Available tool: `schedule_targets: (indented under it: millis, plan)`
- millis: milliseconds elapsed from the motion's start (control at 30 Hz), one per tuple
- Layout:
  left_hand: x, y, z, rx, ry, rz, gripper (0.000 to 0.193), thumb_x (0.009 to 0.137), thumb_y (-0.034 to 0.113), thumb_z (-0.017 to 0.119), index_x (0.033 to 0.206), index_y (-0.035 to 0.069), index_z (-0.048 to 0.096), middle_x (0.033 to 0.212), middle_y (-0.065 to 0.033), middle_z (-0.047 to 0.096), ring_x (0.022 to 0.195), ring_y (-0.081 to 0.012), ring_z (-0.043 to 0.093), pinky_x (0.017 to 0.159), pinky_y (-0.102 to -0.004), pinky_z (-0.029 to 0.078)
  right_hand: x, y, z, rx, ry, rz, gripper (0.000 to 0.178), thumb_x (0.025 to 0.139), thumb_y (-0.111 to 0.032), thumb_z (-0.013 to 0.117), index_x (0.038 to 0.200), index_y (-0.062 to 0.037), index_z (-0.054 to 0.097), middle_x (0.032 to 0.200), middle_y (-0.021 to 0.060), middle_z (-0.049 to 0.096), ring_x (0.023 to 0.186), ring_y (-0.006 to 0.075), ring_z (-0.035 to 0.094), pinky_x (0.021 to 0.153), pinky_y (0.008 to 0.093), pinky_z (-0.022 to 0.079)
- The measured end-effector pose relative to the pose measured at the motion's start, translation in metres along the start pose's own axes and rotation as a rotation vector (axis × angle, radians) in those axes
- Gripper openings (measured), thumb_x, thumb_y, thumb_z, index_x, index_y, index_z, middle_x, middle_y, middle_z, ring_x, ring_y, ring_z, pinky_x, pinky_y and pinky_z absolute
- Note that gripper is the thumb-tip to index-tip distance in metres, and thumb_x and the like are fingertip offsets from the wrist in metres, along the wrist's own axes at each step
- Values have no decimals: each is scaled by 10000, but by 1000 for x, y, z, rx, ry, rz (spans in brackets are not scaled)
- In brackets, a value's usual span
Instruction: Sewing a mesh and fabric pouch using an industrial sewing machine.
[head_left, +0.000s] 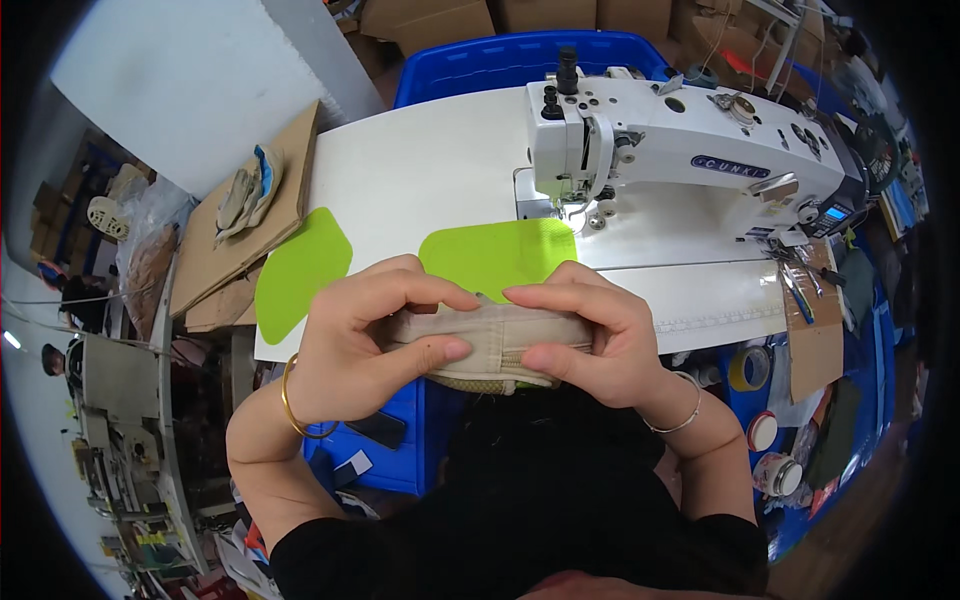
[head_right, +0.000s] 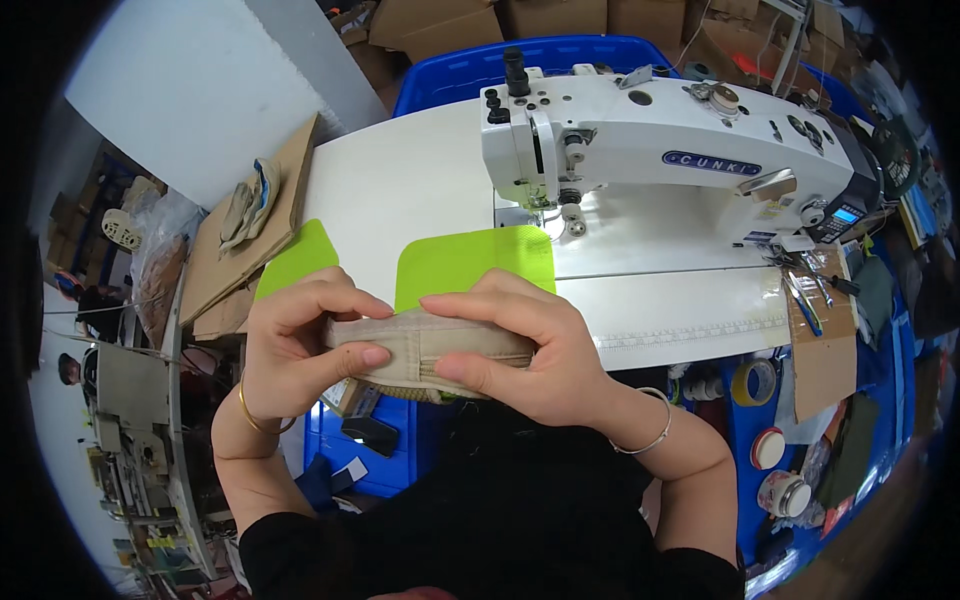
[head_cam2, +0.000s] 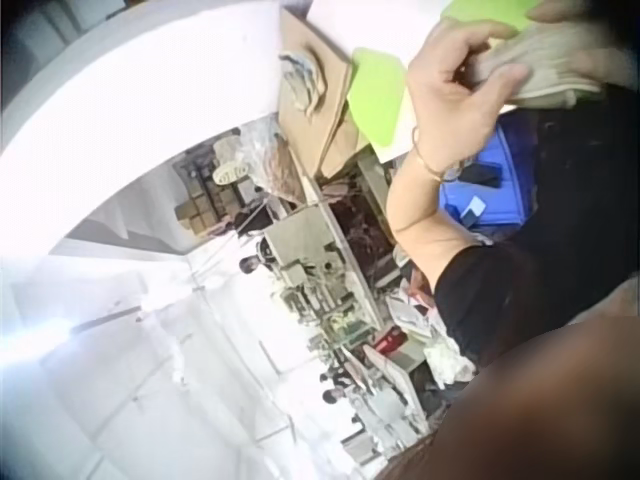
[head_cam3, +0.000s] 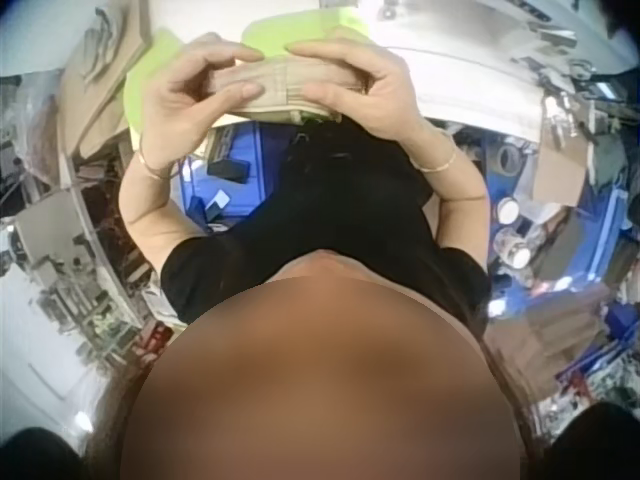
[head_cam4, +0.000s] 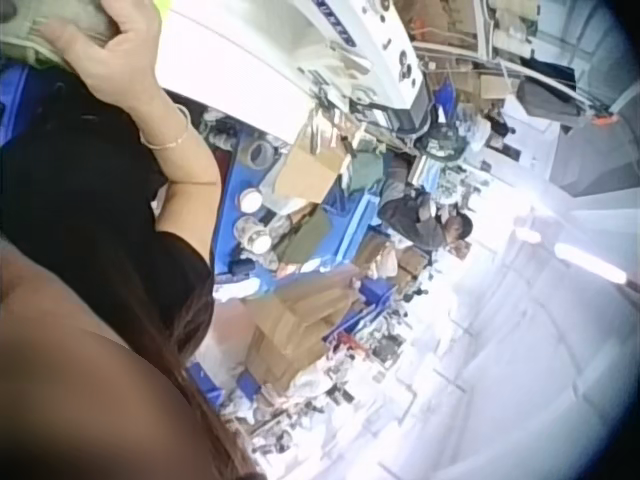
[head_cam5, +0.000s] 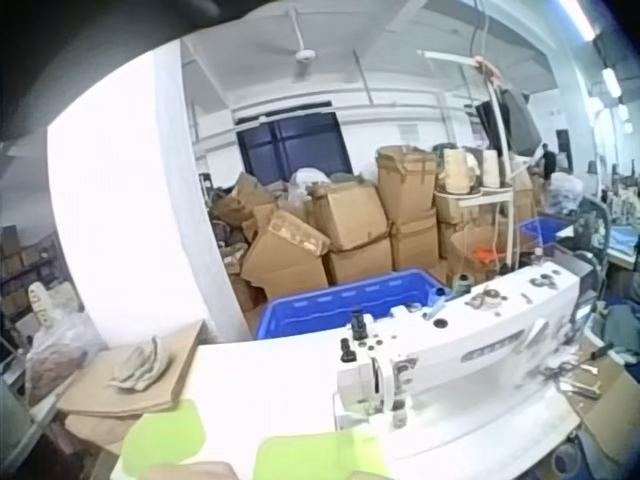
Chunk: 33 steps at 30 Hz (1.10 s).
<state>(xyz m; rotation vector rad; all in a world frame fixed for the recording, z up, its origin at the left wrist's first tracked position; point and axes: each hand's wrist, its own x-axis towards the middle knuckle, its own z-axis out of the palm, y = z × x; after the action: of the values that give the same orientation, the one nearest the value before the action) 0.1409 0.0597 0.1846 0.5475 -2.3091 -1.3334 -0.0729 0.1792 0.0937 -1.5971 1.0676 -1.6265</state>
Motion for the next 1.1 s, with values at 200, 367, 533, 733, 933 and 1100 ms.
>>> schedule_targets:
  millis: [200, 367, 533, 733, 933, 1100]
  plan:
    - [2, -1, 1, 265, -20, 184, 229, 822, 46, 815, 1044, 35, 761, 817, -61, 610, 694, -142, 551, 601, -274, 410, -3, -8, -2, -66, 15, 19, 298, 866, -95, 793, 1160, -62, 761, 874, 36, 645, 763, 114, 574, 658, 259, 449]
    - [7, 3, 2, 289, -58, 248, 115, 855, 47, 780, 967, 28, 762, 793, -62, 624, 685, -167, 579, 589, -293, 429, -6, -11, -2, -99, 7, 30, 235, 871, -81, 784, 1105, -57, 780, 822, 33, 642, 720, 114, 565, 620, 267, 438]
    - [16, 9, 2, 237, -93, 229, 61, 864, 61, 771, 899, 23, 740, 785, -67, 639, 695, -193, 617, 604, -301, 458, 1, -16, -2, -160, -3, 35, 171, 890, -121, 774, 1039, -37, 777, 839, 65, 661, 732, 148, 608, 614, 278, 453]
    - [27, 8, -1, 258, -190, 204, 77, 855, 66, 786, 878, 9, 741, 745, -62, 640, 660, -160, 594, 591, -282, 429, 11, -24, -1, -115, -55, 104, 164, 915, -167, 755, 972, -14, 756, 808, 95, 706, 698, 185, 656, 621, 293, 487]
    - [45, 8, -15, 379, -375, 276, 60, 832, 51, 768, 839, 14, 722, 708, -69, 622, 627, -228, 588, 580, -326, 448, 25, -17, -4, -232, -271, 84, 143, 908, -183, 684, 922, -56, 748, 791, 111, 716, 675, 254, 686, 600, 336, 502]
    - [75, 19, -8, 1250, 188, 913, 141, 679, 111, 689, 802, 57, 644, 898, -93, 615, 826, -290, 603, 665, -352, 458, 53, 34, 19, -36, 157, 188, 148, 962, -136, 673, 966, -11, 753, 767, 48, 721, 671, 124, 645, 598, 291, 472]
